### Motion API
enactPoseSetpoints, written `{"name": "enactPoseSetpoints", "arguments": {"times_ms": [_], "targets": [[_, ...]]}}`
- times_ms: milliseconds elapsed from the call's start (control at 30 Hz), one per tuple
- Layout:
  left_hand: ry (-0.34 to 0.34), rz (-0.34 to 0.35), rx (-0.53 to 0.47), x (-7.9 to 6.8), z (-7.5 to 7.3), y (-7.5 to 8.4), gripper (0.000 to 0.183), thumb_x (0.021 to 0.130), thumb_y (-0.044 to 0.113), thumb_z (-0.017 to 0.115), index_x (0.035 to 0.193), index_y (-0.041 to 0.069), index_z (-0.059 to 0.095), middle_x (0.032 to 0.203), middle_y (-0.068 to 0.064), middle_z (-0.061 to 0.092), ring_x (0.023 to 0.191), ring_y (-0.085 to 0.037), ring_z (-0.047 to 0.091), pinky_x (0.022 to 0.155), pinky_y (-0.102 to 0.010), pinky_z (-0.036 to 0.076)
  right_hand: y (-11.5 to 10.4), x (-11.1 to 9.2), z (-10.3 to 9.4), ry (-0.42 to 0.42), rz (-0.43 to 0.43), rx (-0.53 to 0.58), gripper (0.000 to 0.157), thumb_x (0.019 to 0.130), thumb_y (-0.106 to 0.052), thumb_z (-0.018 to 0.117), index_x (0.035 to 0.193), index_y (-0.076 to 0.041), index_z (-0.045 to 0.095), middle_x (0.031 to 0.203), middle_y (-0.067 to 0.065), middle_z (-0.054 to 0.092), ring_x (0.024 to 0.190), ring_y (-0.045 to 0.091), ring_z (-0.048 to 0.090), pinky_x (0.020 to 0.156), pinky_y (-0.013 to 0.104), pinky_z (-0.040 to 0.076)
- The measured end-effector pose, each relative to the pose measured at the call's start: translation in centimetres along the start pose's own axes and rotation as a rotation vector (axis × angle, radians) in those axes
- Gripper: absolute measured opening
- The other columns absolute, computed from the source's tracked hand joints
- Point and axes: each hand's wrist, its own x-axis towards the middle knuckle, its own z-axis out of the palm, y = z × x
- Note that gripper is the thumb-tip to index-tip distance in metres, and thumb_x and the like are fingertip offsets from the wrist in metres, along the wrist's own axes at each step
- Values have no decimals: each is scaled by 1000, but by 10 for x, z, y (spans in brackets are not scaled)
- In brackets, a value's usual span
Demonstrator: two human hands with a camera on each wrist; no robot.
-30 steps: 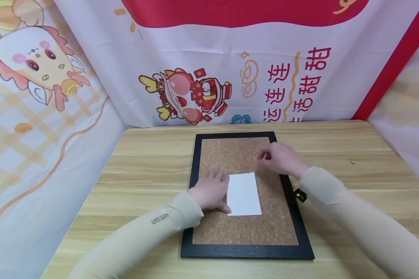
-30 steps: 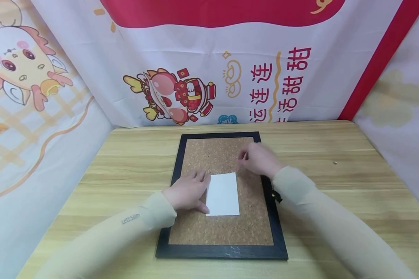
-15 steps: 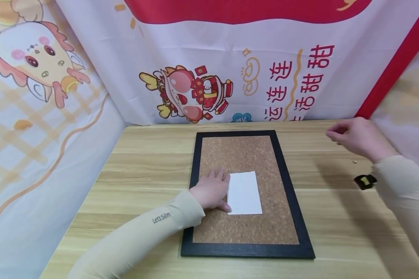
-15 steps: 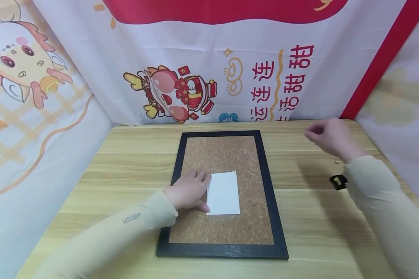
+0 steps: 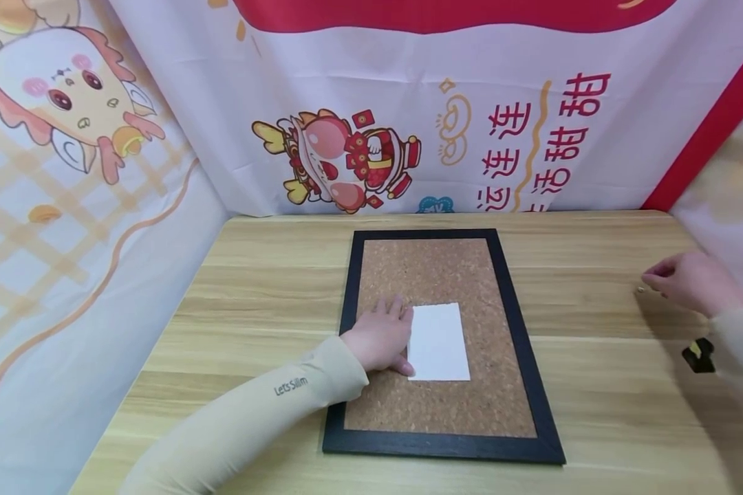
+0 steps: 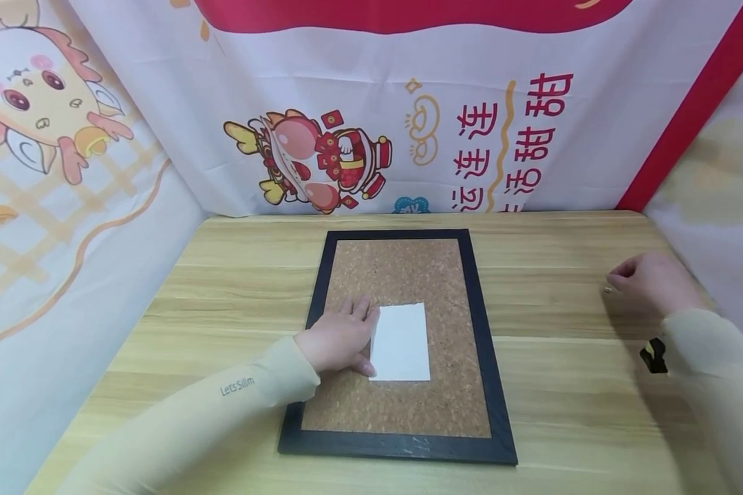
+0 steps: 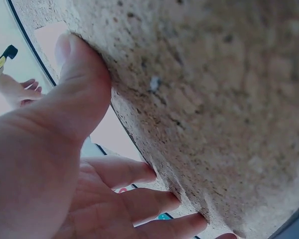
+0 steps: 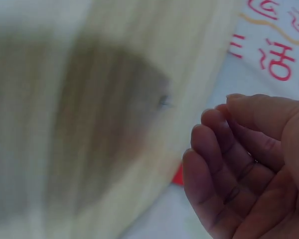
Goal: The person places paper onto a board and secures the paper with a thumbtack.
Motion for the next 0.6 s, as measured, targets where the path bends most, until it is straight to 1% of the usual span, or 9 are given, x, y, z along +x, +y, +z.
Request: {"name": "enactPoseSetpoints", "arguments": {"times_ms": [100,200,267,367,500,600], "targets": [[1,2,-2,-1,-1,1,105,81,54,74,157,2,22,162,-22,10,146,-45,14,113,-54,27,7,-1,3,-6,30,-7,30,93,-19,66,96,11,71,73,8,68,69,26,58,63,41,46],[3,1,-3,-1,-2,1,105,81,54,74,157,2,23,162,-22,10,146,-45,14,113,-54,26,10,0,6,-10,75,-9,32,92,-21,67,97,10,72,77,12,69,76,33,59,64,43,45],[3,0,-5,0,-1,0,105,81,54,74,156,3,23,162,-22,10,146,-45,14,113,-54,26,10,1,7,-14,105,-1,34,92,-24,68,97,10,72,80,14,69,78,34,59,63,43,46],[1,-1,-6,1,-1,0,105,81,54,74,156,3,23,162,-22,10,146,-45,14,113,-55,26,10,2,11,-15,126,1,36,91,-27,69,95,9,72,80,16,70,78,35,60,62,42,46],[3,-1,7,2,1,0,105,80,55,74,156,3,24,162,-22,11,146,-45,16,112,-54,28,12,1,15,-19,106,-18,37,90,-29,70,94,8,73,82,17,70,79,38,61,67,48,47],[4,-2,16,2,1,0,105,80,55,74,156,3,24,162,-22,12,146,-45,16,112,-54,29,13,-1,18,-9,79,-50,37,90,-30,70,94,7,73,82,17,70,78,37,61,66,47,44]]}}
